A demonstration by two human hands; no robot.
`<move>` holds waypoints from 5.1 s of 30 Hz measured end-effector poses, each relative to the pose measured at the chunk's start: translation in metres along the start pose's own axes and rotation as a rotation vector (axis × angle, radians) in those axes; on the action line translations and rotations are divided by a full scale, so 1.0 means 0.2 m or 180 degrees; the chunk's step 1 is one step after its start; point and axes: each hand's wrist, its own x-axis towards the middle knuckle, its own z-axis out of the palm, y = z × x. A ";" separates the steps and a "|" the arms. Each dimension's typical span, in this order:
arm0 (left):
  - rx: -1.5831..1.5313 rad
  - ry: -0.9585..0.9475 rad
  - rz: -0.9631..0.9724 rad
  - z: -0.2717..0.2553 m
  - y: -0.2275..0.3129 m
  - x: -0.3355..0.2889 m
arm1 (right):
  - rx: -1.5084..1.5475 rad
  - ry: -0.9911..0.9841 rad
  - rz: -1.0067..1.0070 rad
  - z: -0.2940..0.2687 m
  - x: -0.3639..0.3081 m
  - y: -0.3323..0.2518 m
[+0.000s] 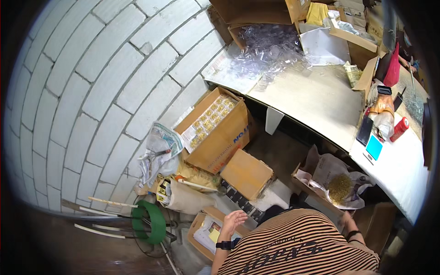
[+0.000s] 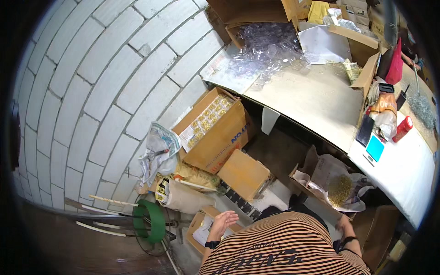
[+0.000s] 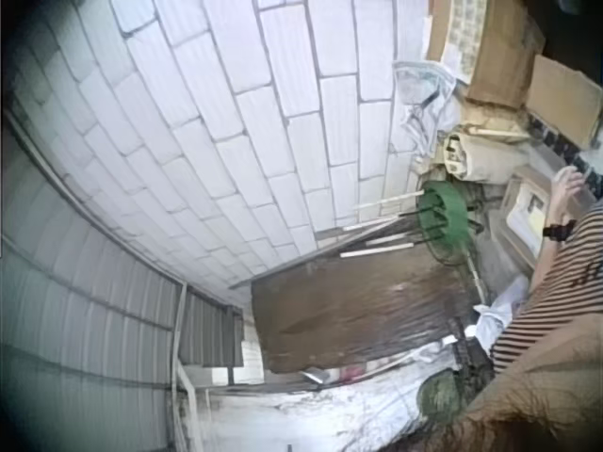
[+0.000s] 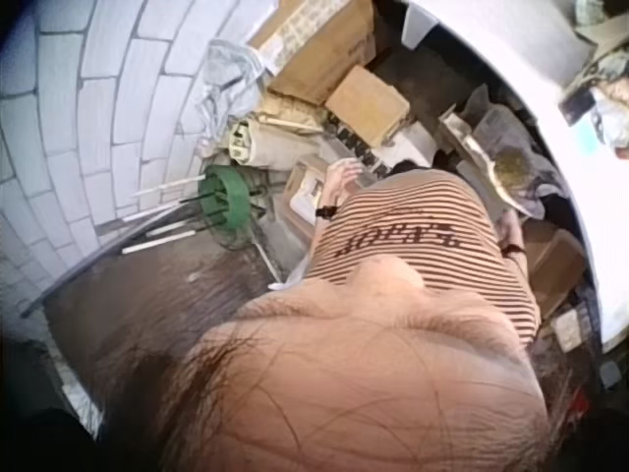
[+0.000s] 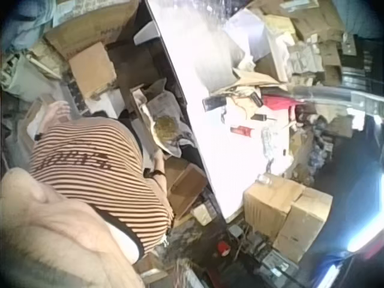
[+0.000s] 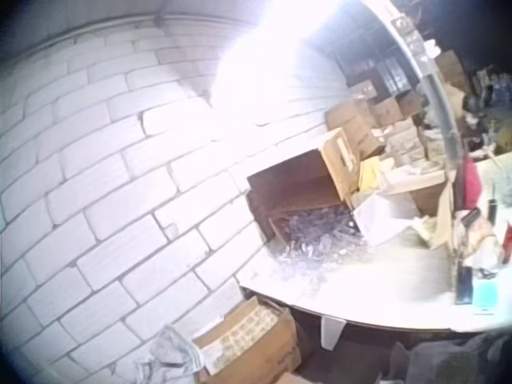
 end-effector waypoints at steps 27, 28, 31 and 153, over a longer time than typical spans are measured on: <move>0.3091 -0.1708 0.1664 1.41 1.50 2.48 | 0.1607 0.2901 -0.1215 -1.36 0.22 -2.59; 0.3780 -0.2033 0.2178 1.49 1.52 2.56 | 0.1553 0.2785 -0.1176 -1.44 0.26 -2.69; 0.4450 -0.2682 0.2670 1.76 1.52 2.69 | 0.1374 0.2896 -0.0975 -1.57 0.43 -2.89; 0.4728 -0.1447 0.3189 1.72 1.51 2.91 | 0.4109 0.3510 -0.1241 -2.38 0.45 -3.11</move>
